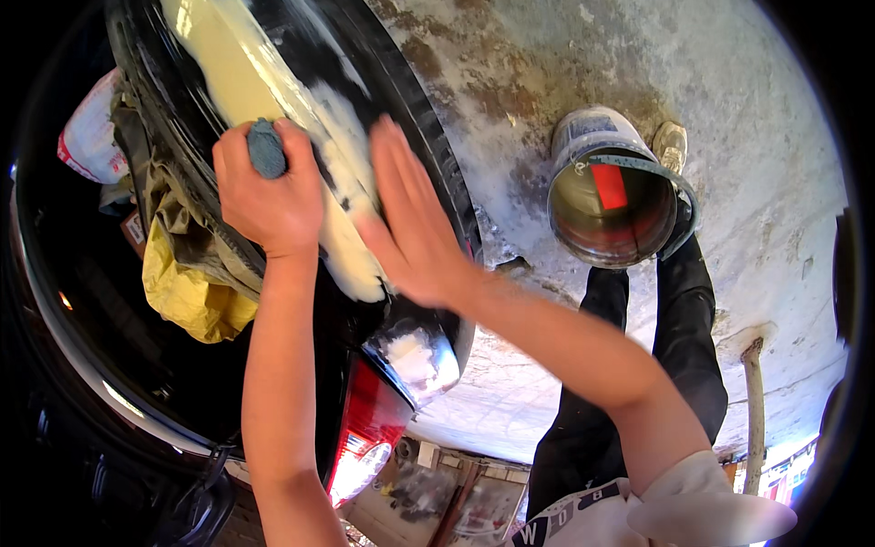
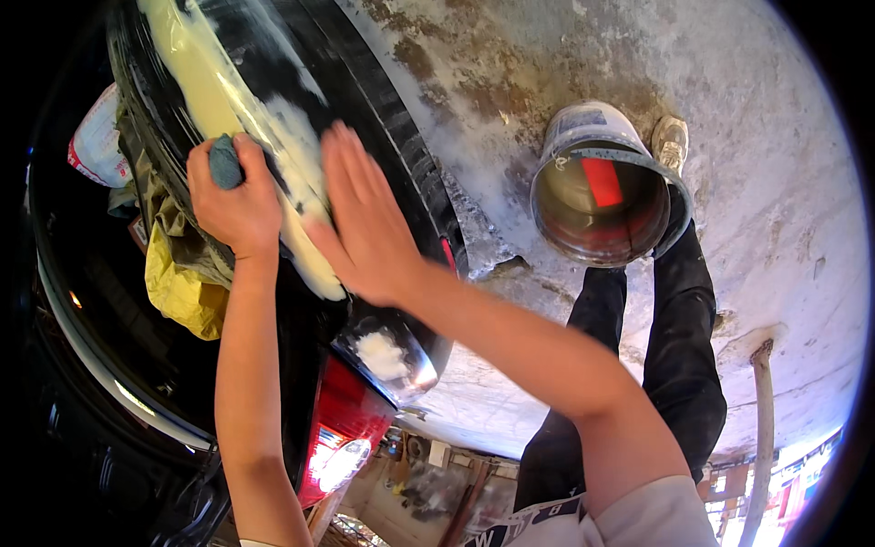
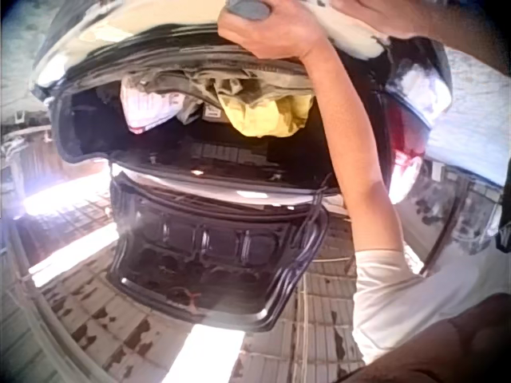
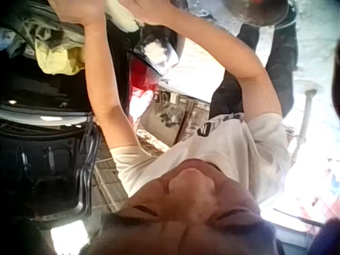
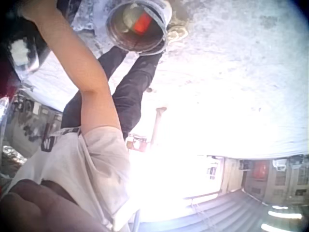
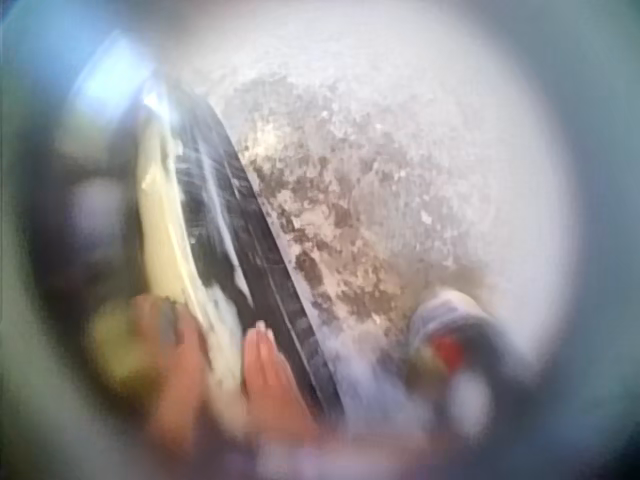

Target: The person applies a thick white body filler to a black car bumper using a putty knife. They spread the material across the surface, smoothing it out with the tool and their hand, and occasionally wipe the tool with a cloth.

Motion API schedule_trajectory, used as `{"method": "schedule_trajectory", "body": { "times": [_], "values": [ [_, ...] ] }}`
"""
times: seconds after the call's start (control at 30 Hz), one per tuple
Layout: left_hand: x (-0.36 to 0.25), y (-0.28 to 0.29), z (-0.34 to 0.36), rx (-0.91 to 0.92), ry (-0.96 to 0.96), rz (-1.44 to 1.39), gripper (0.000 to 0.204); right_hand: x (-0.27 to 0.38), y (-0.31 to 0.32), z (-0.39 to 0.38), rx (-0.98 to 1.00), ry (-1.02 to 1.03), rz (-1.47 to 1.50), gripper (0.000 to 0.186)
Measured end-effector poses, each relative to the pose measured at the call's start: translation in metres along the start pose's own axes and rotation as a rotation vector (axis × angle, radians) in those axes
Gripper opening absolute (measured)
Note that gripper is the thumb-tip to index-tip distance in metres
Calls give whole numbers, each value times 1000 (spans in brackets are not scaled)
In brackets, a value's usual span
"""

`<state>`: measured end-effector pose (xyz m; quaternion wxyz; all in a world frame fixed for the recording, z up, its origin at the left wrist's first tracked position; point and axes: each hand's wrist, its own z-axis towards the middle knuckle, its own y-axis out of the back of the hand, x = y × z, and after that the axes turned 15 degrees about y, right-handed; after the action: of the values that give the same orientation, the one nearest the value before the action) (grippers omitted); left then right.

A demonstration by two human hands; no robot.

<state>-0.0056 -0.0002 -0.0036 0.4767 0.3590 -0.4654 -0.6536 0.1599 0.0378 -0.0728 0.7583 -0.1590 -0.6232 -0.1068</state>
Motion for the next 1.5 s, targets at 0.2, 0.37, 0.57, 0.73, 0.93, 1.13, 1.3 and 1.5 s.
{"method": "schedule_trajectory", "body": {
  "times": [0.2, 0.37, 0.57, 0.73, 0.93, 1.13, 1.3, 1.5],
  "values": [
    [0, -2, 0, -16, 16, -19, 32, 39, -4, -82, 80, -99, -45, 84],
    [-2, 0, 1, 10, 48, -4, 30, 40, -17, -107, 37, -176, -13, 85],
    [1, -2, 0, -4, 7, -11, 30, 0, -7, -14, 25, -57, -37, 81],
    [-3, 1, 1, 13, 1, 0, 24, 66, -3, -116, 174, -263, 23, 92],
    [-1, 3, 1, 54, 8, -54, 22, -10, 6, 79, -79, 65, -26, 80],
    [-7, 8, 8, 134, 21, -70, 19, -10, 7, 38, -30, 50, 27, 79],
    [-13, -8, 51, 73, -29, -32, 19, 2, 13, 35, 30, -34, 39, 79],
    [-9, -33, 117, 73, -45, -21, 22, -46, 11, 199, -5, 17, 23, 72]
  ]
}}
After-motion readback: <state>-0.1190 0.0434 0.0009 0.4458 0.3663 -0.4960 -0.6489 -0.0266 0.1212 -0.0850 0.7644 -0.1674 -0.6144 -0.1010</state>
